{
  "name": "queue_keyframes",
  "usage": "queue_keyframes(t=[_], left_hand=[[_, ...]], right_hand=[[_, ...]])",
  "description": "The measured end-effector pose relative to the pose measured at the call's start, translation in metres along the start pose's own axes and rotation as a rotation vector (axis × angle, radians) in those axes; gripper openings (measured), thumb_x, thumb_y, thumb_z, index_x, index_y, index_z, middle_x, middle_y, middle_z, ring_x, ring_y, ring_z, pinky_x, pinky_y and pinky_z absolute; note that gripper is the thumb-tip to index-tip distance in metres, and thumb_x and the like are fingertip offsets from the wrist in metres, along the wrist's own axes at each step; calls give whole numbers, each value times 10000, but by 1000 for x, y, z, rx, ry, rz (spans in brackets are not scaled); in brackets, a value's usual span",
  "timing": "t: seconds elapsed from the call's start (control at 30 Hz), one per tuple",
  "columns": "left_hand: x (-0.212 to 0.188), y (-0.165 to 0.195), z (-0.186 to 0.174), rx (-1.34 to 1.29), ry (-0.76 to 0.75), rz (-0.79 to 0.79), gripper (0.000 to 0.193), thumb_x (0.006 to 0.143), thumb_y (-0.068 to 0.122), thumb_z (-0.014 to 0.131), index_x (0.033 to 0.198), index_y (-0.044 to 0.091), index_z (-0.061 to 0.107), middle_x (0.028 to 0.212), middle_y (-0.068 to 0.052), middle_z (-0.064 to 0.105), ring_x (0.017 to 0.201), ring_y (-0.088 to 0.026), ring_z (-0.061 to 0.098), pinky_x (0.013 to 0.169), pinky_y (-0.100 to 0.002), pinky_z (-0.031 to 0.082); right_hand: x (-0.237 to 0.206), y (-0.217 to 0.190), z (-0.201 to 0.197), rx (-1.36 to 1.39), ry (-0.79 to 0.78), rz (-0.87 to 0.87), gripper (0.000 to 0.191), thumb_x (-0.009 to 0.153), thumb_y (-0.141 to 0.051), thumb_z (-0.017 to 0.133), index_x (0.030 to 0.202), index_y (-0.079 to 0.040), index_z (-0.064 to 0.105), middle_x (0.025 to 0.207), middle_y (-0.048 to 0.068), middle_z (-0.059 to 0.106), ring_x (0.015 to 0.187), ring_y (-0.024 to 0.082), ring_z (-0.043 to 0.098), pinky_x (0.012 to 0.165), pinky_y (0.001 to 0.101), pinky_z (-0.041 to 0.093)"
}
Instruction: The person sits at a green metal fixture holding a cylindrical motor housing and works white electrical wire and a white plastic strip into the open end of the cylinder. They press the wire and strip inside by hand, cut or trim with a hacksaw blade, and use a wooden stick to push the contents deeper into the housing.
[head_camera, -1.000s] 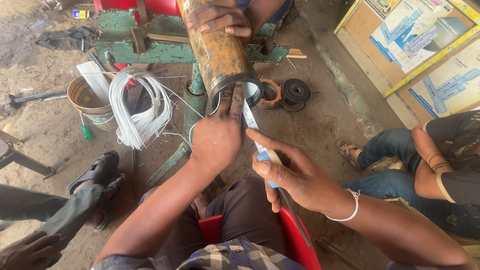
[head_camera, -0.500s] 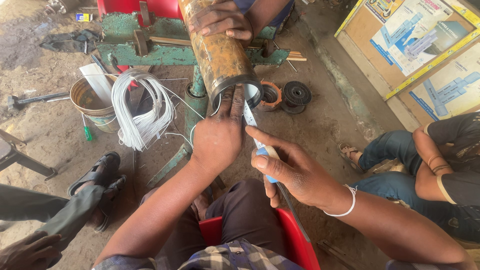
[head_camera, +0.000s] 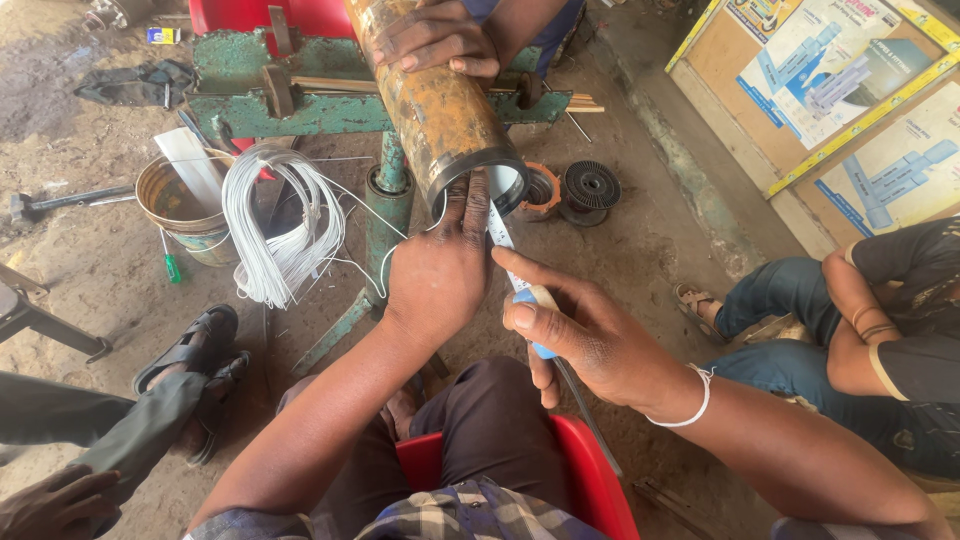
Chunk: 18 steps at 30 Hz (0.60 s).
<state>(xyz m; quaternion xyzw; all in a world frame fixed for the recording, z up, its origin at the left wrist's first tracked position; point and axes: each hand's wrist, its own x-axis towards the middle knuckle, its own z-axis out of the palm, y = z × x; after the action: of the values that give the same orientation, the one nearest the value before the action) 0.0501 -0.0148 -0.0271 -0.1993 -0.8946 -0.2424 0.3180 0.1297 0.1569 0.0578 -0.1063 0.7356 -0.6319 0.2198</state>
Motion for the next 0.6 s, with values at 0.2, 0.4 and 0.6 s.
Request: queue_keyframes(t=[0.2, 0.4, 0.6], left_hand=[[1, 1, 1, 7, -32, -5, 814, 826, 172, 662, 1548, -16, 336, 1394, -281, 594, 718, -390, 736, 555, -449, 587], [-1, 4, 3, -10, 11, -3, 774, 882, 229, 670, 1555, 23, 349, 1395, -242, 614, 755, -371, 745, 559, -435, 584], [0, 5, 5, -7, 9, -11, 754, 910, 270, 675, 1553, 35, 358, 1392, -226, 622, 743, -367, 743, 558, -429, 583]], right_hand=[[-3, -1, -6, -40, 23, 35, 765, 935, -330, 630, 1595, -50, 364, 894, 45, 576, 566, 126, 631, 453, 298, 575], [-7, 0, -13, -74, 20, 39, 760, 945, -341, 633, 1606, -59, 385, 833, 51, 557, 547, 122, 620, 458, 294, 564], [-6, -2, -17, -61, 9, 13, 766, 934, -336, 634, 1589, -38, 372, 888, 43, 567, 564, 115, 625, 451, 295, 570]])
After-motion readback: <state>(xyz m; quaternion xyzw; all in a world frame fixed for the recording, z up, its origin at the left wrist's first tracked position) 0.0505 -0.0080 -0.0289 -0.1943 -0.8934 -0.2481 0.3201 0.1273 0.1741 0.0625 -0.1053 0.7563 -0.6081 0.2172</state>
